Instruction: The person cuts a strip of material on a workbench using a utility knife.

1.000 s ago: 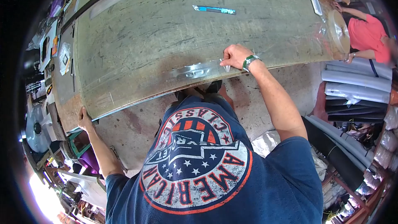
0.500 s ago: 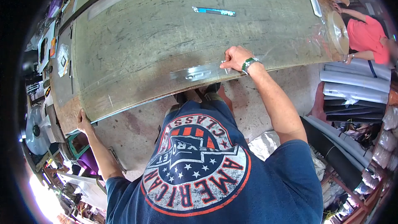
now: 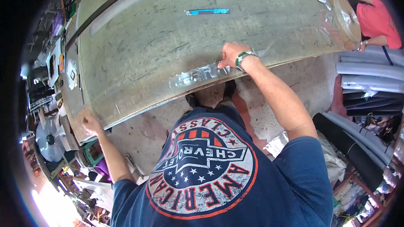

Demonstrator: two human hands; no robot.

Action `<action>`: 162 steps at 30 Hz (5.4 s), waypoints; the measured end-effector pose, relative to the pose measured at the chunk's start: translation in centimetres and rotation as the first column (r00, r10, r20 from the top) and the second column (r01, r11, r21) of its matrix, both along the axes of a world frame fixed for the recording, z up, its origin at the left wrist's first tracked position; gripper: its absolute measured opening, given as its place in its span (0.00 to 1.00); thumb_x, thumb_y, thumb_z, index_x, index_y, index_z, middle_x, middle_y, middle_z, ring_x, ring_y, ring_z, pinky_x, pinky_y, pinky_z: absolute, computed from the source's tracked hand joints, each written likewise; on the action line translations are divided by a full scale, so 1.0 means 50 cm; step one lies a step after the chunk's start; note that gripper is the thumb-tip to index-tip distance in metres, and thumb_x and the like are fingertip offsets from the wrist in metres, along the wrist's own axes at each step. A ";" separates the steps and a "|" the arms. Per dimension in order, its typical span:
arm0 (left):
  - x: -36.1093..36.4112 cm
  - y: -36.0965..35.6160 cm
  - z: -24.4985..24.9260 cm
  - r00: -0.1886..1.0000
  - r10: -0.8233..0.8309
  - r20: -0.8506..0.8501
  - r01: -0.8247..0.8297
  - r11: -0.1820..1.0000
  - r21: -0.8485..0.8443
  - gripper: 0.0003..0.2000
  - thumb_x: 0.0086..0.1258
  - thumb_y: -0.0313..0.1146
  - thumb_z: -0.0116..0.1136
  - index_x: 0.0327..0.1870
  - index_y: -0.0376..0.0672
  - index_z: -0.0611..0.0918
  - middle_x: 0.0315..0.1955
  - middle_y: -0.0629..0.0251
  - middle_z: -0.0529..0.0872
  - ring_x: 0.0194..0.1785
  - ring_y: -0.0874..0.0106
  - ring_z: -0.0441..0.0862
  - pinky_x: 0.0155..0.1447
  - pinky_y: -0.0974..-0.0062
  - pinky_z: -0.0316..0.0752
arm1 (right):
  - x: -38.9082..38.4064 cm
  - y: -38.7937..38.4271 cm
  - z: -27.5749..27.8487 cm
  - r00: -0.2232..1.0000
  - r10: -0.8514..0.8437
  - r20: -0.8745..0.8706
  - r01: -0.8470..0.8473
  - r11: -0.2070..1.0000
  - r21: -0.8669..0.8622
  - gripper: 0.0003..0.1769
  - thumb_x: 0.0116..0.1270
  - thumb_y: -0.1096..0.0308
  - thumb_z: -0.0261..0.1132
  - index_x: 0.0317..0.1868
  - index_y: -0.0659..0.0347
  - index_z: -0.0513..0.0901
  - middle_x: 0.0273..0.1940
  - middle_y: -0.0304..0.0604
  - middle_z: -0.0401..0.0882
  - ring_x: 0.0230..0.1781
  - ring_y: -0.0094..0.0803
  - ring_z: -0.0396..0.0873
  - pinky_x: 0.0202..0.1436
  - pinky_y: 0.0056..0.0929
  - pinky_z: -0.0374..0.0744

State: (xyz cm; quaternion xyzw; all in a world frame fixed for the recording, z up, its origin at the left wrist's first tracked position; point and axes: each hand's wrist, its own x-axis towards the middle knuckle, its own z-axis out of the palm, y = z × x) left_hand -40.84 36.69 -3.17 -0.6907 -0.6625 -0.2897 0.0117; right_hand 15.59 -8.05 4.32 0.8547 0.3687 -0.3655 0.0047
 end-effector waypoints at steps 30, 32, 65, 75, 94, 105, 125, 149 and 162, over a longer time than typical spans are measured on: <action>0.852 -0.570 0.091 -0.212 -0.900 0.381 0.782 -0.390 -0.485 0.21 0.54 0.29 0.78 0.51 0.60 0.89 0.86 0.72 0.55 0.87 0.47 0.42 0.85 0.40 0.45 | -0.003 -0.010 0.007 1.000 0.016 0.006 -0.016 1.000 -0.009 0.38 0.51 0.41 0.84 0.54 0.59 0.87 0.55 0.51 0.89 0.59 0.47 0.87 0.60 0.44 0.85; 0.849 -0.565 0.089 -0.201 -0.896 0.396 0.789 -0.388 -0.476 0.21 0.54 0.29 0.78 0.51 0.60 0.89 0.86 0.72 0.55 0.87 0.47 0.41 0.85 0.42 0.45 | 0.001 -0.008 0.008 1.000 0.021 -0.006 -0.021 1.000 -0.018 0.37 0.51 0.41 0.84 0.52 0.60 0.87 0.53 0.52 0.90 0.58 0.48 0.87 0.59 0.45 0.85; 0.850 -0.552 0.066 -0.241 -0.892 0.382 0.776 -0.413 -0.476 0.20 0.57 0.38 0.79 0.52 0.68 0.89 0.86 0.67 0.52 0.88 0.50 0.38 0.87 0.45 0.41 | 0.020 -0.041 0.013 0.985 0.110 0.135 -0.116 0.993 0.033 0.44 0.49 0.26 0.76 0.47 0.60 0.91 0.47 0.53 0.90 0.54 0.50 0.88 0.56 0.46 0.84; 0.852 -0.552 0.077 -0.236 -0.906 0.350 0.774 -0.393 -0.497 0.18 0.57 0.38 0.79 0.50 0.66 0.90 0.86 0.69 0.52 0.88 0.50 0.39 0.87 0.44 0.46 | 0.196 -0.024 -0.084 0.935 -0.165 0.313 -0.087 0.751 0.654 0.23 0.71 0.45 0.69 0.51 0.56 0.87 0.49 0.50 0.86 0.50 0.54 0.83 0.52 0.51 0.80; 0.841 -0.546 0.065 -0.247 -0.889 0.385 0.803 -0.410 -0.432 0.19 0.55 0.35 0.79 0.50 0.60 0.92 0.86 0.69 0.54 0.88 0.52 0.40 0.87 0.46 0.49 | 0.252 -0.201 0.043 0.929 -0.355 0.103 0.202 0.721 0.662 0.14 0.69 0.62 0.75 0.45 0.63 0.84 0.27 0.37 0.81 0.25 0.23 0.79 0.30 0.29 0.77; 0.846 -0.536 0.057 -0.258 -0.891 0.373 0.809 -0.411 -0.421 0.19 0.57 0.34 0.79 0.52 0.60 0.92 0.86 0.69 0.54 0.88 0.50 0.41 0.86 0.46 0.50 | 0.178 -0.029 0.002 0.890 -0.444 -0.100 0.392 0.637 0.664 0.24 0.72 0.48 0.69 0.35 0.66 0.88 0.23 0.38 0.84 0.23 0.25 0.81 0.30 0.30 0.78; 0.843 -0.554 0.051 -0.242 -0.917 0.316 0.798 -0.373 -0.473 0.21 0.59 0.36 0.78 0.55 0.66 0.91 0.86 0.70 0.55 0.88 0.51 0.41 0.87 0.49 0.48 | -0.253 -0.140 -0.068 0.941 -0.317 -0.119 0.258 0.446 0.857 0.17 0.82 0.62 0.58 0.49 0.71 0.85 0.42 0.62 0.86 0.42 0.60 0.85 0.47 0.44 0.82; 0.843 -0.547 0.055 -0.263 -0.900 0.348 0.794 -0.406 -0.453 0.21 0.58 0.35 0.77 0.56 0.59 0.91 0.86 0.65 0.54 0.88 0.49 0.41 0.86 0.44 0.48 | -0.229 -0.126 -0.097 0.948 -0.308 -0.082 0.230 0.482 0.845 0.20 0.84 0.60 0.57 0.50 0.72 0.86 0.39 0.53 0.88 0.34 0.39 0.87 0.40 0.35 0.83; 0.848 -0.542 0.045 -0.264 -0.912 0.315 0.807 -0.387 -0.445 0.22 0.57 0.36 0.78 0.56 0.63 0.91 0.86 0.66 0.54 0.88 0.50 0.41 0.86 0.45 0.48 | -0.222 -0.084 -0.048 0.962 -0.272 -0.009 0.164 0.556 0.815 0.15 0.79 0.64 0.60 0.41 0.69 0.84 0.33 0.61 0.83 0.36 0.60 0.84 0.39 0.45 0.79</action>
